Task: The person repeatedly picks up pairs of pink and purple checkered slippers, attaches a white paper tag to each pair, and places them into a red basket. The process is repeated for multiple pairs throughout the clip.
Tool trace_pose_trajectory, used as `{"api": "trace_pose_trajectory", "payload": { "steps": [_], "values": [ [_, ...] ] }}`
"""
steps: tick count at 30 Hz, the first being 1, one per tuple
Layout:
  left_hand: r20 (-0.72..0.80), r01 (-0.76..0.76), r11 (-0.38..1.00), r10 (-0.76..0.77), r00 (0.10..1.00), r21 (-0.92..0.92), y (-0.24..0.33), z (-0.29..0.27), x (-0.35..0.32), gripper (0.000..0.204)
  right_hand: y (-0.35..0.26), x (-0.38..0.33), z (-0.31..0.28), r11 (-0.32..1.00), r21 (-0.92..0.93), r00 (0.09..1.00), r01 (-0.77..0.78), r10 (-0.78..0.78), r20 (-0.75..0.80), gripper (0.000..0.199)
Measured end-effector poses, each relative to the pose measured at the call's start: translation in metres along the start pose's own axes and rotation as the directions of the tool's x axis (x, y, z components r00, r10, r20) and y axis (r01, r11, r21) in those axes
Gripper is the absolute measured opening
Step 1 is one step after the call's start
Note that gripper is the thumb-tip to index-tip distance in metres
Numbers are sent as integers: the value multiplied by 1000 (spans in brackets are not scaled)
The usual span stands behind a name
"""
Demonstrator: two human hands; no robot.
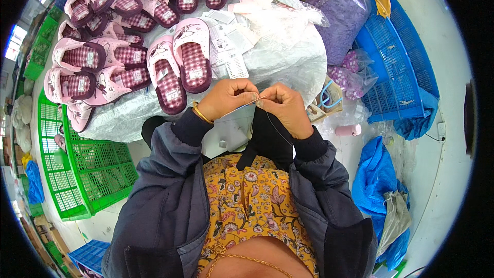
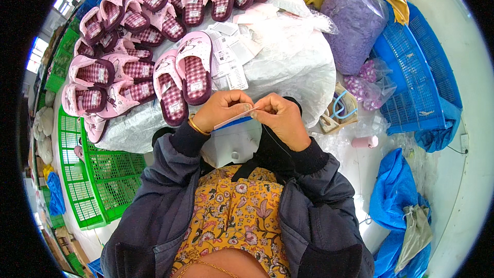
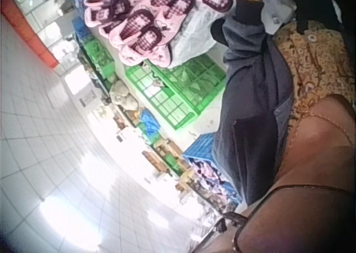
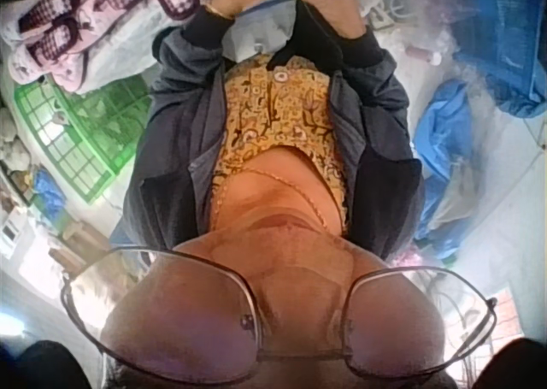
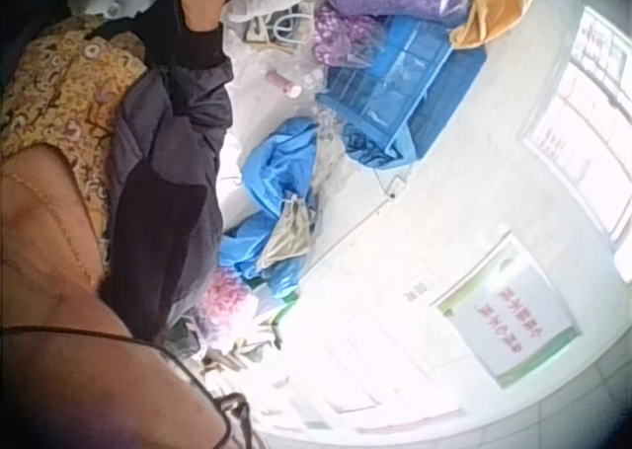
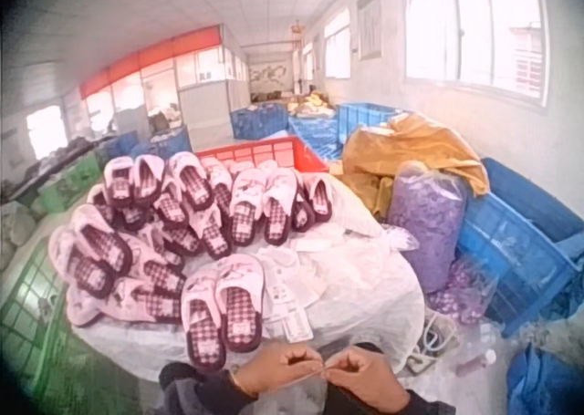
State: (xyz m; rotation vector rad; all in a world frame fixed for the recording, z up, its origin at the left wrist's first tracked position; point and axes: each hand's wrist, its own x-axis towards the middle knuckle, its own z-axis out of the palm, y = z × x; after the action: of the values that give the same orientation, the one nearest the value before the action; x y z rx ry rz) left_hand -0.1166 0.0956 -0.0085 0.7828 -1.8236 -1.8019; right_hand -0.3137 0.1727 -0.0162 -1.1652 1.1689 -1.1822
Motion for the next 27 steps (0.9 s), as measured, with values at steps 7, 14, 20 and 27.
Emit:
{"api": "trace_pose_trajectory", "payload": {
  "steps": [7, 14, 20, 27],
  "values": [
    [-93, -141, 920, 187, 978, 364, 0, 9, -12, 14, 2, -3, 1, 978, -204, 996, -48, 61, 59, 11],
    [-220, -93, 809, 266, 939, 581, -1, 8, -21, 12, 11, 9, -25, 973, -218, 995, 82, -68, 69, 21],
    [-216, -176, 804, 352, 911, 568, -3, 14, -17, 10, 14, 12, -1, 977, -214, 985, -15, 51, 165, 16],
    [-271, -123, 578, 547, 792, 806, -15, 3, -10, 32, 36, 37, 2, 925, 277, 962, -262, 274, -8, 14]
  ]
}}
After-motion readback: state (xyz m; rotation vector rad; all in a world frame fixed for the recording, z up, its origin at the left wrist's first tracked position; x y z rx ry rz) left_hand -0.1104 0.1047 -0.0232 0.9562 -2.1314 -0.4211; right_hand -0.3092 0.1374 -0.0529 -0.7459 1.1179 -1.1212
